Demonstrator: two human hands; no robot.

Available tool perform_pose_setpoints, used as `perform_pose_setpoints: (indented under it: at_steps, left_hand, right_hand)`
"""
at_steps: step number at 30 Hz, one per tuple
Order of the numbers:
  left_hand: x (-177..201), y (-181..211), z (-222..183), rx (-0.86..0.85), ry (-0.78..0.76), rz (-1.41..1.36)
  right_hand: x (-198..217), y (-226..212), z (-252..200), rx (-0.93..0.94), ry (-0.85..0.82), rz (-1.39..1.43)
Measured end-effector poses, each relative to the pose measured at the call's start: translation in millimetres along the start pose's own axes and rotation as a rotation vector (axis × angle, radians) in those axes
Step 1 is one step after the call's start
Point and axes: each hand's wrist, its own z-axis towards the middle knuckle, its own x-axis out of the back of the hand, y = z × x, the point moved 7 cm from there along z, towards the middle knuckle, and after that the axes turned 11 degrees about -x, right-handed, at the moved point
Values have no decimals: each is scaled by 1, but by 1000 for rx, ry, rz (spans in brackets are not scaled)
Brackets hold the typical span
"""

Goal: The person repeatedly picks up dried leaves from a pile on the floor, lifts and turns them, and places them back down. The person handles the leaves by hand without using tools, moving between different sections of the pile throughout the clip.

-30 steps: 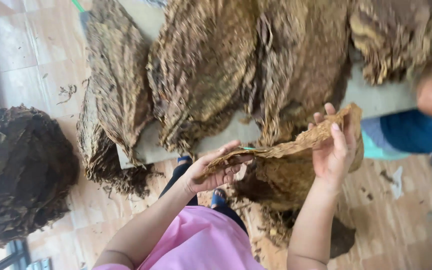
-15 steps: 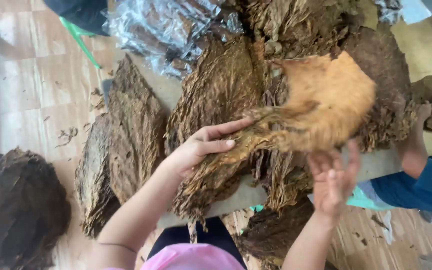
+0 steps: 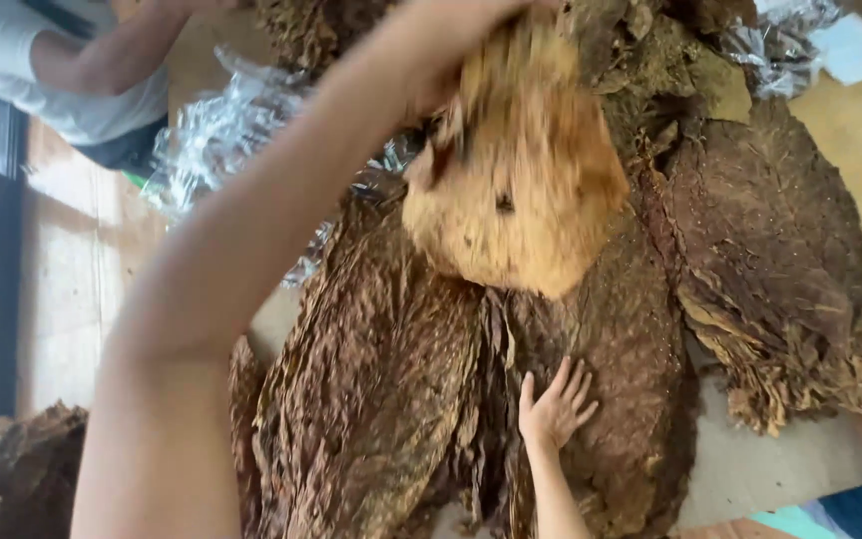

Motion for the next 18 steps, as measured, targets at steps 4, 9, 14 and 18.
perform_pose_setpoints:
  at_steps: [4, 9, 14, 18]
  left_hand:
    - [1, -9, 94, -94, 46, -35]
    - [13, -30, 198, -266, 107, -59]
    - [12, -96, 251, -369, 186, -117]
    - [15, -121, 260, -491, 280, -173]
  right_hand:
    - [-12, 1, -1, -36, -31, -37]
    - [-30, 13, -5, -65, -2, -126]
    - [-27, 15, -15, -28, 18, -102]
    - [-27, 14, -17, -21, 20, -124]
